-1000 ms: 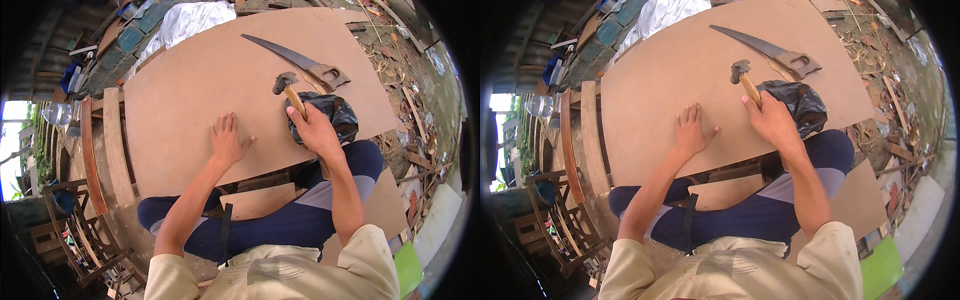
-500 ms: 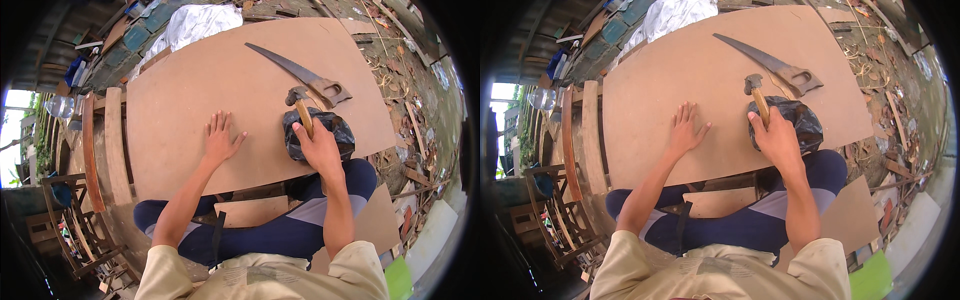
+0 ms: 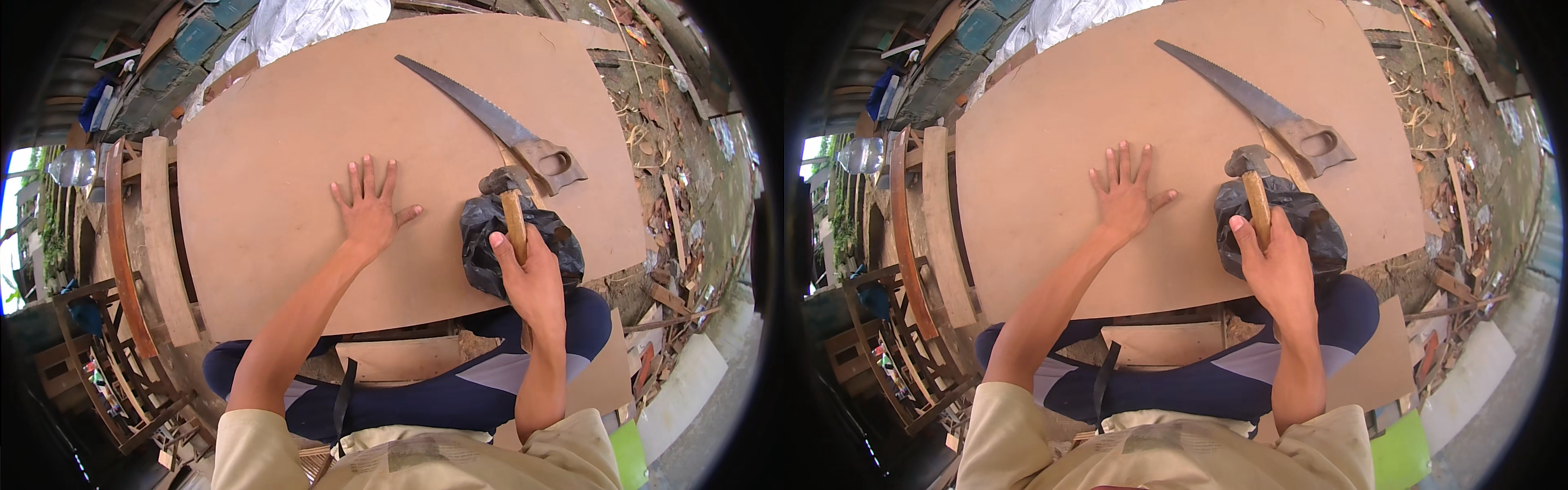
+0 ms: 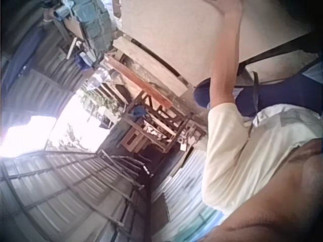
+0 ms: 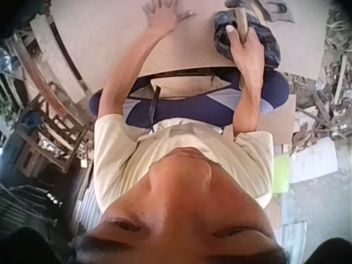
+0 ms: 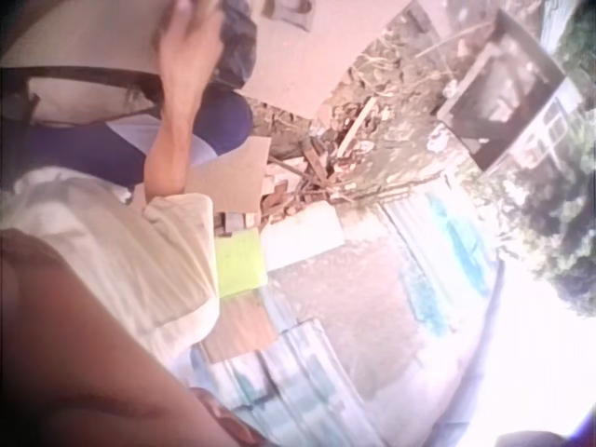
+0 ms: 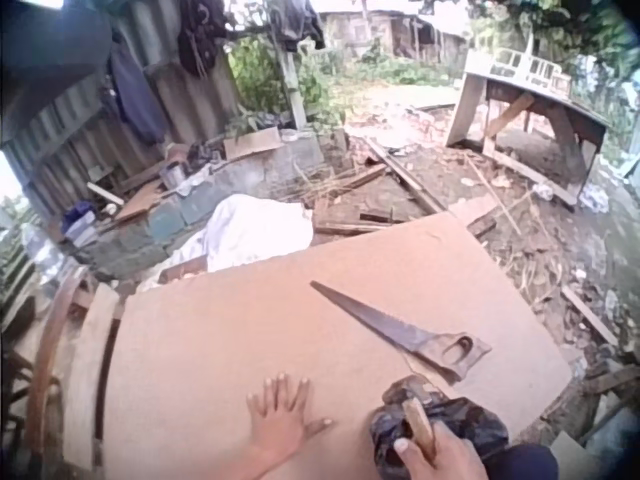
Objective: The person hammers nails into a large flat board using a hammer. They repeatedly pick up nails from a black plastic bag and drive them into the board at various locations.
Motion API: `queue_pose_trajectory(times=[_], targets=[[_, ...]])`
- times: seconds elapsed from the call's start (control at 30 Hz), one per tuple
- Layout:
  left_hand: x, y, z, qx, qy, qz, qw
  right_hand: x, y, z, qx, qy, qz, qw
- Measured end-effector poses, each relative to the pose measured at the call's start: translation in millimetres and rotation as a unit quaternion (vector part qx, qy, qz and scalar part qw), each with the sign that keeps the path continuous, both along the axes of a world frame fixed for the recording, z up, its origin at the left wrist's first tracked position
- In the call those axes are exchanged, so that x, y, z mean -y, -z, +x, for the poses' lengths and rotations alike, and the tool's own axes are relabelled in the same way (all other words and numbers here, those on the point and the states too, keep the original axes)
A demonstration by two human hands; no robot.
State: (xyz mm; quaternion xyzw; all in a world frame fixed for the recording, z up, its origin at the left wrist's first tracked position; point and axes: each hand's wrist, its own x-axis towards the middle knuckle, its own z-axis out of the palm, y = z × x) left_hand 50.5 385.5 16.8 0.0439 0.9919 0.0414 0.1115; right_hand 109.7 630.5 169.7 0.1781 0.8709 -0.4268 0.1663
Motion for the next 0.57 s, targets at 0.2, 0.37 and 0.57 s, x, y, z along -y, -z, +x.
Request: queue_pose_trajectory(times=[0.2,0.37,0.57], targets=[[0,-3,-2,-0.034,0.008,-0.005,0.999,-16,6,-3,-0.014,0.033,-0.049,0.998],[5,14,4,-0.081,0.003,0.025,0.996,-38,-7,1,-0.044,0.140,-0.119,0.982],[-20,32,22,-0.064,-0.014,0.082,0.994,-72,6,17,-0.078,0.198,-0.137,0.967]])
